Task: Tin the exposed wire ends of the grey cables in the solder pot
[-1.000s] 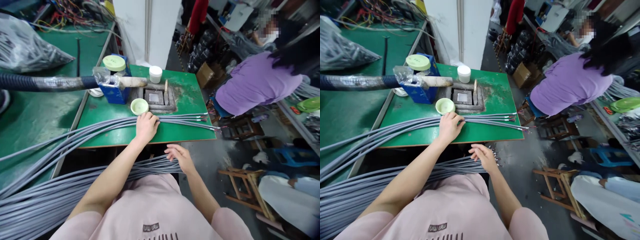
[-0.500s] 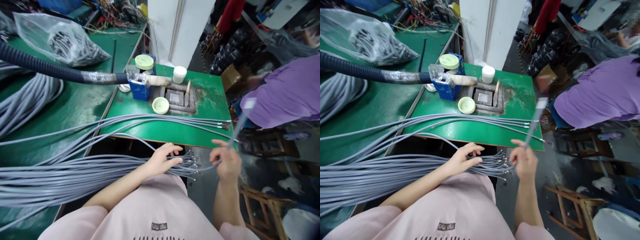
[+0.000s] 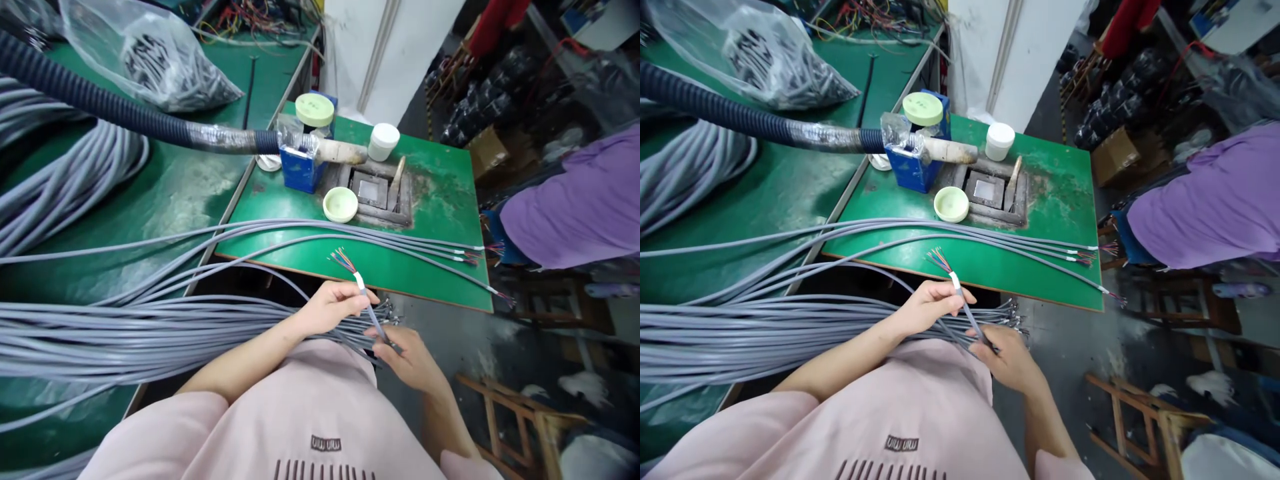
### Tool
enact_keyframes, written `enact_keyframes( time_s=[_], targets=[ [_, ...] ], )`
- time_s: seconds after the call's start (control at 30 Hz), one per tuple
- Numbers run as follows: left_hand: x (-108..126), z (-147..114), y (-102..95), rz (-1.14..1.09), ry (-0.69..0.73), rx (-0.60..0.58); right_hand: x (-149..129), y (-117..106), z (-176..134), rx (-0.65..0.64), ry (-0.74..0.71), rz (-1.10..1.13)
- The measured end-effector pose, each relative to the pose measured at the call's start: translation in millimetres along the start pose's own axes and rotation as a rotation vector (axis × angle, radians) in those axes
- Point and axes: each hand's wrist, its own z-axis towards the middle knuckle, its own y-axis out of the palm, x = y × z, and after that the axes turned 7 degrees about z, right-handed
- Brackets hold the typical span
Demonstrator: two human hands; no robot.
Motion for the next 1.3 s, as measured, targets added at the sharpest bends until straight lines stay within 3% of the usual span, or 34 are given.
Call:
enact_keyframes(
  time_s=[0.13,0.2,0.3,0.4,0.67,0.87,0.97,1.3],
  targets=[
    [-1,-4,7.8,-0.065,-0.005,-0.196,0,7,15,-0.005,0.024,0.338],
    [-1,-4,7.5,-0.093,0.003,-0.132,2,13,22,0.028,0.035,0.481],
    [-1,-2,-0.9,-0.129,-0.002,0.118,3,20,30,0.153,0.063,0.531],
    [0,1,-11.9,-0.167,-0.017,0.316,-1,23,34,0.226,0.084,0.446],
    [3,9,-17.0,-0.19,0.028,0.43,-16,30,44,0.244,0.066,0.168],
    [3,5,-17.7,0.157,0.306,0.615,-18,34,47,0.269,0.071,0.031],
    [6,5,-18.0,0.184,0.385,0.643,-19,36,49,0.265,0.041,-0.038],
    [7,10,-30.8,-0.064,0.058,0.52,-17,39,54,0.271,-0.038,-0.279]
  ],
)
